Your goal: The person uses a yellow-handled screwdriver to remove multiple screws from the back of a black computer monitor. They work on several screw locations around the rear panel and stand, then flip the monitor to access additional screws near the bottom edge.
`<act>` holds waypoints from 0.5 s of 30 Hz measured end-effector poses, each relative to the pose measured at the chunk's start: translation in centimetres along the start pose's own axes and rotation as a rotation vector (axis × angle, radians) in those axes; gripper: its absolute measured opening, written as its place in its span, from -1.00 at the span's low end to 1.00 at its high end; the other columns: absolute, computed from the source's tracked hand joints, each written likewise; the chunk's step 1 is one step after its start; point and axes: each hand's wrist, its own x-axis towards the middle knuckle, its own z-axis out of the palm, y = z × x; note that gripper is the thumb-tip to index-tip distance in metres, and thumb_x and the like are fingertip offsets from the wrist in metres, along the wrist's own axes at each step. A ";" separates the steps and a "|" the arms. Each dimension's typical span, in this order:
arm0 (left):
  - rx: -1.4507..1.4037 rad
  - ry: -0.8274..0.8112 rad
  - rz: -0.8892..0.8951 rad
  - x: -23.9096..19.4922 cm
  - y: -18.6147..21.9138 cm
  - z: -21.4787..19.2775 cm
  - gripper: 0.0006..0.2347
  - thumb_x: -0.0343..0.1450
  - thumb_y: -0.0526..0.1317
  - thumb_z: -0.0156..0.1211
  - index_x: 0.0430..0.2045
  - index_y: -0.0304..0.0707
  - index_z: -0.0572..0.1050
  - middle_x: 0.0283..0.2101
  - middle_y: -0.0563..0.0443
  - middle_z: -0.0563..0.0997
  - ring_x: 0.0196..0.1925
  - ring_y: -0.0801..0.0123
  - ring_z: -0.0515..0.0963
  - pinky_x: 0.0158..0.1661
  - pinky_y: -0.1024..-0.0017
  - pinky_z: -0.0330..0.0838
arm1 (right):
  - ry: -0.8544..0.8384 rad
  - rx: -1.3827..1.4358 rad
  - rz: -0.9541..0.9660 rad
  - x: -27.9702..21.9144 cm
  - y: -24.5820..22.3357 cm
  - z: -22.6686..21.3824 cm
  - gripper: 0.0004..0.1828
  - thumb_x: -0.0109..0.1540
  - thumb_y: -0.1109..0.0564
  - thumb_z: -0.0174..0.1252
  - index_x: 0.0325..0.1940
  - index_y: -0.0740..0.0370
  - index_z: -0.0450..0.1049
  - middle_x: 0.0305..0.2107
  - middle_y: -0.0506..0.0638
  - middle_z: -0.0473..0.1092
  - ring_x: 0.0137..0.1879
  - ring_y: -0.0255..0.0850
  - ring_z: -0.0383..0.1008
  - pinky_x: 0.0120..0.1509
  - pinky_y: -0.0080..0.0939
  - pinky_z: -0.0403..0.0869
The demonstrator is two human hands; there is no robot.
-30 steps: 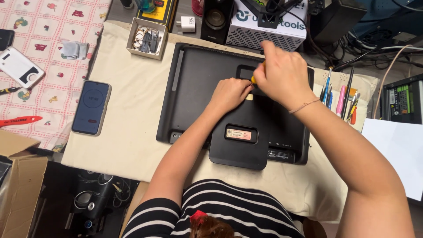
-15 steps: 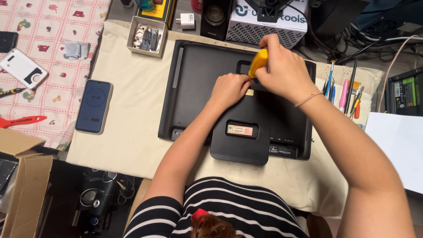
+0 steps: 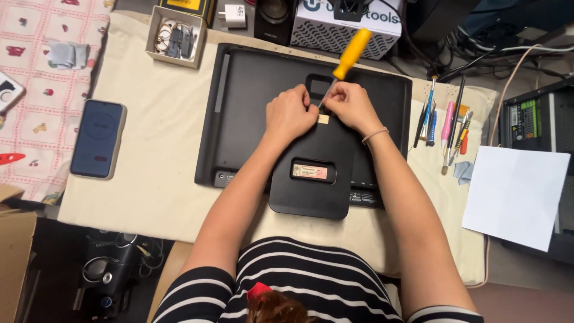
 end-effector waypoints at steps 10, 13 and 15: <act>-0.015 0.034 -0.091 3.1 -1.8 -1.6 -0.91 0.26 -0.17 0.12 -0.61 -0.11 0.41 -0.59 -0.11 0.57 -0.34 -0.25 0.66 -0.31 -0.02 0.52 | -0.009 0.163 -0.005 0.2 -0.2 -1.1 -0.93 0.14 0.29 0.17 -0.35 0.19 0.54 -0.69 -0.08 0.44 -0.61 -0.33 0.44 -0.43 -0.38 0.41; 0.076 0.051 -0.166 5.8 -3.1 -2.2 -0.92 0.32 -0.16 0.00 -0.49 -0.03 0.46 -0.46 -0.07 0.65 -0.36 -0.22 0.57 -0.37 -0.05 0.38 | 0.026 0.213 -0.011 1.3 -1.3 -1.7 -0.84 0.23 0.30 -0.01 -0.35 0.10 0.43 -0.67 -0.12 0.38 -0.62 -0.36 0.41 -0.49 -0.42 0.34; 0.163 0.001 -0.042 7.1 -3.1 -2.5 -0.92 0.26 -0.21 -0.01 -0.48 -0.04 0.45 -0.41 -0.03 0.65 -0.33 -0.13 0.57 -0.39 0.01 0.36 | 0.157 0.214 -0.068 2.6 -1.1 -1.9 -0.86 0.31 0.28 0.11 -0.33 0.12 0.41 -0.59 -0.11 0.43 -0.56 -0.39 0.45 -0.38 -0.46 0.37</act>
